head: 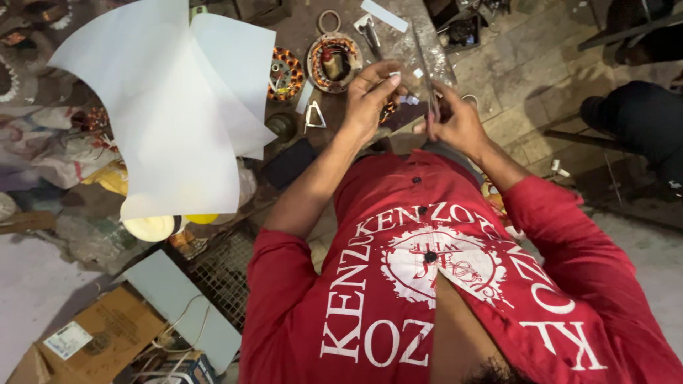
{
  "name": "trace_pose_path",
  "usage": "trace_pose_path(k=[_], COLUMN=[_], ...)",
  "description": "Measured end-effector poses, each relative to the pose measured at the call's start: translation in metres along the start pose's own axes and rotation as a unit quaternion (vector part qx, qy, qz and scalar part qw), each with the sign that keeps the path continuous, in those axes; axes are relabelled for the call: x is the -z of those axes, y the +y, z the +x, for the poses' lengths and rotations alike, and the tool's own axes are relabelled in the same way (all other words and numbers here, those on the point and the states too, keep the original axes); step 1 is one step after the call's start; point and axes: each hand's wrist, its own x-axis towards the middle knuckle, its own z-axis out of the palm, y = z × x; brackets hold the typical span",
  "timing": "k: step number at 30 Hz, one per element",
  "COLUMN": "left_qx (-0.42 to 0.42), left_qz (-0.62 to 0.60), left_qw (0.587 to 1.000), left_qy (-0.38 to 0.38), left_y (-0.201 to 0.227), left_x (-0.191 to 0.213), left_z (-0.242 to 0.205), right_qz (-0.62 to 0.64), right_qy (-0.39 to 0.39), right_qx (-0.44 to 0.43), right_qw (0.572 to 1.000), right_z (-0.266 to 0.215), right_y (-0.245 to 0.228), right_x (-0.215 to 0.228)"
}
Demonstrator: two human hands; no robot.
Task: The person is assembling small electrical components, likely motor parts, by hand. They repeatedly pick up small white pieces, place them into a circular copper-wound component, and use a tool to press or secure them. The process is repetitive and involves handling multiple similar components.
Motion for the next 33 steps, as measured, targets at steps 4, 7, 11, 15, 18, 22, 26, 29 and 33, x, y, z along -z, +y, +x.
trace_pose_path(k=[4, 7, 11, 15, 18, 22, 26, 29, 33], left_qx=[-0.028, -0.033, -0.058, -0.039, -0.029, -0.054, -0.05, -0.041, 0.029], left_qz=[0.028, -0.025, -0.008, -0.005, 0.004, 0.015, 0.009, 0.084, 0.043], left_qw=[0.999, 0.999, 0.998, 0.999, 0.999, 0.998, 0.998, 0.995, 0.997], left_qy=[0.028, 0.018, 0.017, 0.022, 0.039, 0.04, 0.047, 0.035, 0.057], left_y=[-0.003, -0.002, 0.006, 0.005, 0.0, -0.011, -0.017, -0.013, -0.013], left_x=[0.007, 0.005, 0.002, -0.002, 0.001, 0.004, 0.006, 0.006, 0.01], left_z=[0.002, 0.004, 0.007, 0.009, 0.005, 0.009, 0.011, 0.005, 0.012], right_qz=[-0.13, -0.146, -0.151, -0.165, -0.164, -0.17, -0.071, -0.109, -0.261], right_qy=[-0.011, 0.001, 0.001, -0.006, 0.002, 0.017, -0.042, -0.015, 0.052], right_qx=[0.213, 0.123, 0.165, 0.128, 0.154, 0.237, 0.08, 0.053, 0.058], right_qw=[0.968, 0.982, 0.975, 0.978, 0.974, 0.956, 0.993, 0.993, 0.962], right_z=[-0.008, -0.004, 0.006, 0.006, 0.005, 0.005, -0.002, 0.004, 0.052], right_y=[-0.003, -0.006, -0.01, -0.015, -0.022, -0.029, -0.018, 0.009, 0.063], right_x=[-0.006, -0.008, -0.008, -0.006, -0.01, -0.008, -0.008, -0.008, 0.003])
